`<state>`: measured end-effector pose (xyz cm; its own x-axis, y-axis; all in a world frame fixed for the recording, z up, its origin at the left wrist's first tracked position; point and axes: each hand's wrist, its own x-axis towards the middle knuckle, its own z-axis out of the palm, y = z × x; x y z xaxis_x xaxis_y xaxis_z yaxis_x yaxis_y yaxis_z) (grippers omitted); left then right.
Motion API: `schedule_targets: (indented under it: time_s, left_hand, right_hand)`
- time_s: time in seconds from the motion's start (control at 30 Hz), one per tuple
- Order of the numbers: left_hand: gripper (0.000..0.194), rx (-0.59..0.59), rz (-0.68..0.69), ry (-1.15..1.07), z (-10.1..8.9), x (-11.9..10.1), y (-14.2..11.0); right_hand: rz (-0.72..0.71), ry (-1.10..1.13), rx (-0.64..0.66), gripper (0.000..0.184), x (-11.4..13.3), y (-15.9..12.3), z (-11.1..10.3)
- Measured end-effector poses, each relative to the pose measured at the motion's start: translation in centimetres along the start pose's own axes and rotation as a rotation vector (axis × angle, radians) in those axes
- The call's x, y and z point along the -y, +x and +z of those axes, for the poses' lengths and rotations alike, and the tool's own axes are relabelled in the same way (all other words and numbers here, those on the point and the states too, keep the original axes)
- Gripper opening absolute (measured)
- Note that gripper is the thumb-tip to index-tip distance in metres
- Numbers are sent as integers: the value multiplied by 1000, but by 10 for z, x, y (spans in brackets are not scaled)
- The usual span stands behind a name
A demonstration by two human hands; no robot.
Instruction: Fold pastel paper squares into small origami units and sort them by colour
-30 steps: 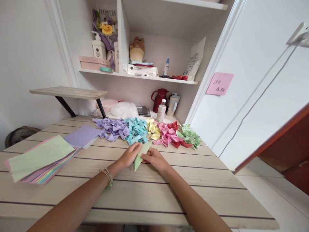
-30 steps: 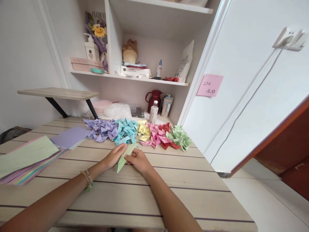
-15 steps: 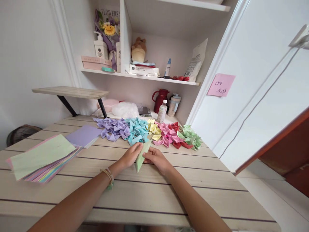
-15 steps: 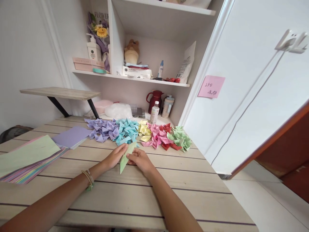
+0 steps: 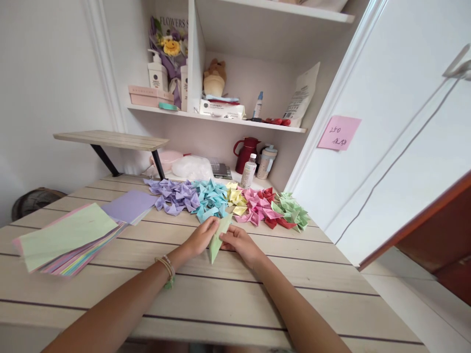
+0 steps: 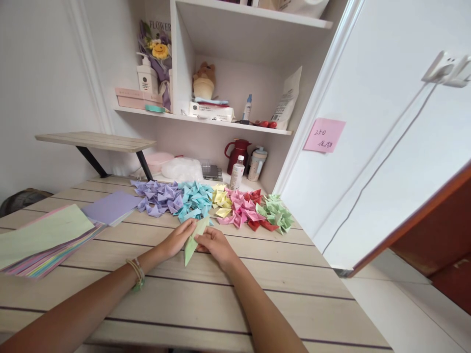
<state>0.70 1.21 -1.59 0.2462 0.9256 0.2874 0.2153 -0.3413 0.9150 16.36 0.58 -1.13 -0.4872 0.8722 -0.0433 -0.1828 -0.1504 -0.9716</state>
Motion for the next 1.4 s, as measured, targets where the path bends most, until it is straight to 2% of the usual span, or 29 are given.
schedule_targets:
  time_s: [0.7, 1.0, 1.4]
  left_hand:
    - [32, 61, 16, 147, -2, -7, -3]
    - [30, 86, 52, 199, 0, -6, -3]
    - [30, 87, 46, 205, 0, -10, -3]
  right_hand:
    - [-37, -127, 31, 25, -3, 1, 2]
    - [-73, -352, 21, 3, 3, -2, 4]
    - [-63, -376, 22, 1, -2, 1, -1]
